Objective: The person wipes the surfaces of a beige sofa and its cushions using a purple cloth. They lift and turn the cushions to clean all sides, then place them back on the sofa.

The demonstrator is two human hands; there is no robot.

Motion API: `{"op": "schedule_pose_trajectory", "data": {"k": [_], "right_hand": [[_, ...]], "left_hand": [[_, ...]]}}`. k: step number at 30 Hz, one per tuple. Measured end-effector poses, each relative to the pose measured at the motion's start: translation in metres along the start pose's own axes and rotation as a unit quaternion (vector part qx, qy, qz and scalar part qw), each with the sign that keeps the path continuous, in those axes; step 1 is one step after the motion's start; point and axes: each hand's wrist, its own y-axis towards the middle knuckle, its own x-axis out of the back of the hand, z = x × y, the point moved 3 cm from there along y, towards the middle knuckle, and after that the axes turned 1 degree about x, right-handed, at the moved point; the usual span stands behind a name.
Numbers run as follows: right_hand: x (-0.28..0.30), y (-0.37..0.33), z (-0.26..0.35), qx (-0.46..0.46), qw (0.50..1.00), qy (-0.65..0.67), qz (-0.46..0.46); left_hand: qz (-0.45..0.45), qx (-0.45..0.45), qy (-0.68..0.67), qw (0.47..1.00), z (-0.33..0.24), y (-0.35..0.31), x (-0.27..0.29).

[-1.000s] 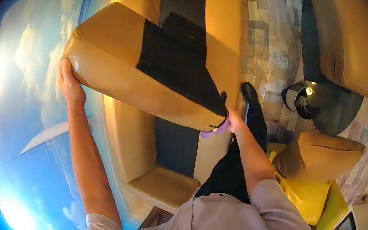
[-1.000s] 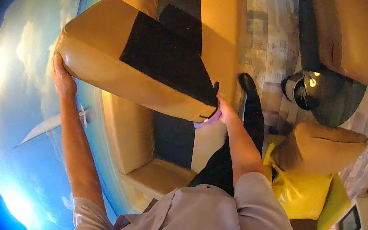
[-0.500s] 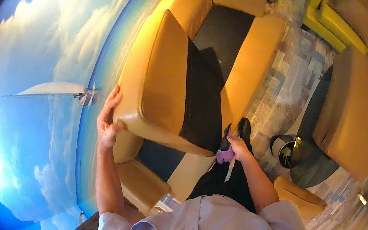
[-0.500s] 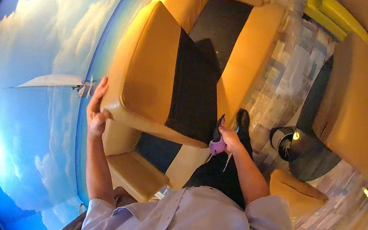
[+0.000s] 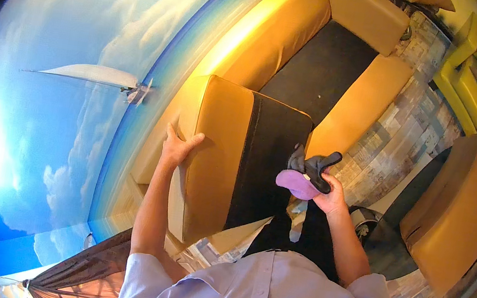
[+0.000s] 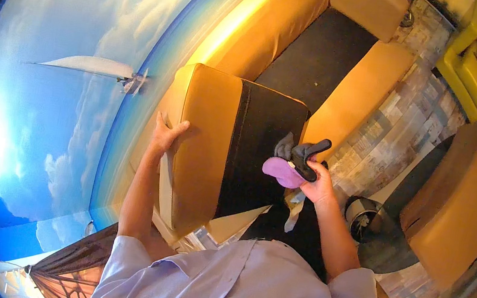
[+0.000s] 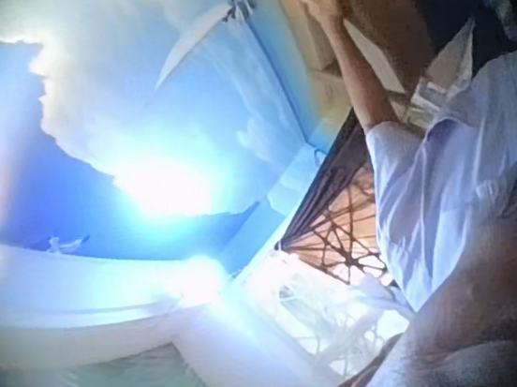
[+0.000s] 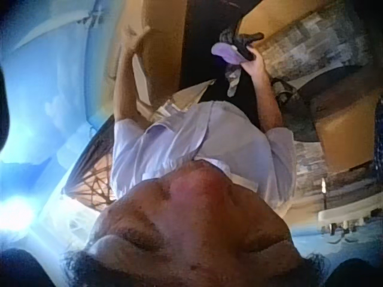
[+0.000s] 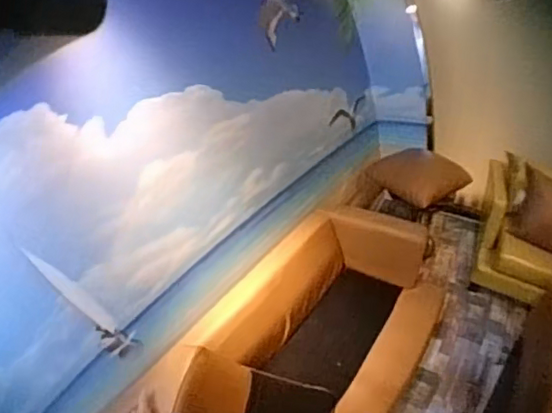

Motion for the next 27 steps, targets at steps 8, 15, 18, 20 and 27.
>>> {"op": "schedule_pose_trajectory", "data": {"k": [8, 15, 18, 20, 27], "right_hand": [[0.017, 0.006, 0.04, 0.068, 0.996, 0.018, -0.053], [-0.01, 0.021, 0.11, 0.152, 0.988, -0.004, -0.036], [-0.036, 0.025, 0.136, 0.2, 0.979, -0.033, -0.035], [-0.048, 0.029, 0.15, 0.228, 0.971, -0.053, -0.047], [-0.155, 0.029, 0.147, 0.256, 0.92, -0.29, 0.056]], "left_hand": [[0.017, -0.114, 0.151, 0.982, -0.194, 0.016, -0.043], [0.037, -0.169, 0.197, 0.965, -0.286, 0.003, -0.073], [0.075, -0.158, 0.225, 0.959, -0.303, -0.024, -0.074], [0.057, -0.202, 0.209, 0.955, -0.283, -0.047, -0.073], [0.002, -0.233, 0.18, 0.956, -0.176, -0.159, -0.039]]}}
